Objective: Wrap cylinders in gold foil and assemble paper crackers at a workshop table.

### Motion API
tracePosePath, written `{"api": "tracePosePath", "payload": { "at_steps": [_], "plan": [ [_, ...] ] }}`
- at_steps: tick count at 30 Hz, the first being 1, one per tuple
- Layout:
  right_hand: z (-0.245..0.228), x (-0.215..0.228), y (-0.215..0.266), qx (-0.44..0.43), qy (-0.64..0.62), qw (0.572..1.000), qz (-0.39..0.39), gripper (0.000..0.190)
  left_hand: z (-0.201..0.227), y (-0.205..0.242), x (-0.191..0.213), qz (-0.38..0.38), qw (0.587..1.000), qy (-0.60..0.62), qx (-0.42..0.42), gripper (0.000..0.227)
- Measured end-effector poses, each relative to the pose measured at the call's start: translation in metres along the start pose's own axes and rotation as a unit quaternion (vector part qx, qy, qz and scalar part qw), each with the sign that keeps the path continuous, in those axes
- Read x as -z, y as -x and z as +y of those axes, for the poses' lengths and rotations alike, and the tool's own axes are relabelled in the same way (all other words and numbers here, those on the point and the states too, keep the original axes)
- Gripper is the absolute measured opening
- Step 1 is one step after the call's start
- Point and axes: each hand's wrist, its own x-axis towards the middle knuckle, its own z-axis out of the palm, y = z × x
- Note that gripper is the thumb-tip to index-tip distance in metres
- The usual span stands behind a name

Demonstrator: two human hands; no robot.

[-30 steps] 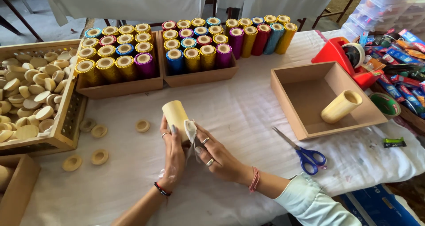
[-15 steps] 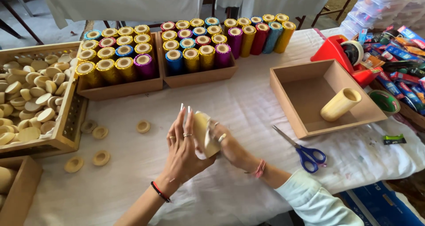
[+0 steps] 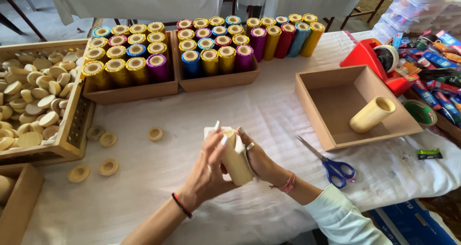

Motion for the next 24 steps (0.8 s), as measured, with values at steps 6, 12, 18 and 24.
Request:
{"api": "tracePosePath", "payload": {
  "at_steps": [6,12,18,24],
  "plan": [
    [-0.028,-0.039,0.001,-0.038,0.160,0.985,0.058,0.058,-0.013,-0.016,0.023,0.020,0.986,-0.077,0.145,0.140],
    [0.018,-0.020,0.006,0.277,0.592,0.750,0.100,0.069,-0.014,0.010,0.001,-0.026,0.974,-0.048,0.222,0.113],
    [0.028,0.021,-0.011,0.118,0.052,0.992,-0.001,0.054,-0.002,-0.012,0.001,0.014,0.998,0.027,0.049,0.130],
    [0.026,0.028,-0.031,-0.048,0.100,0.991,0.071,0.062,-0.047,-0.031,0.019,0.035,0.979,0.048,0.197,0.135]
  ]
}}
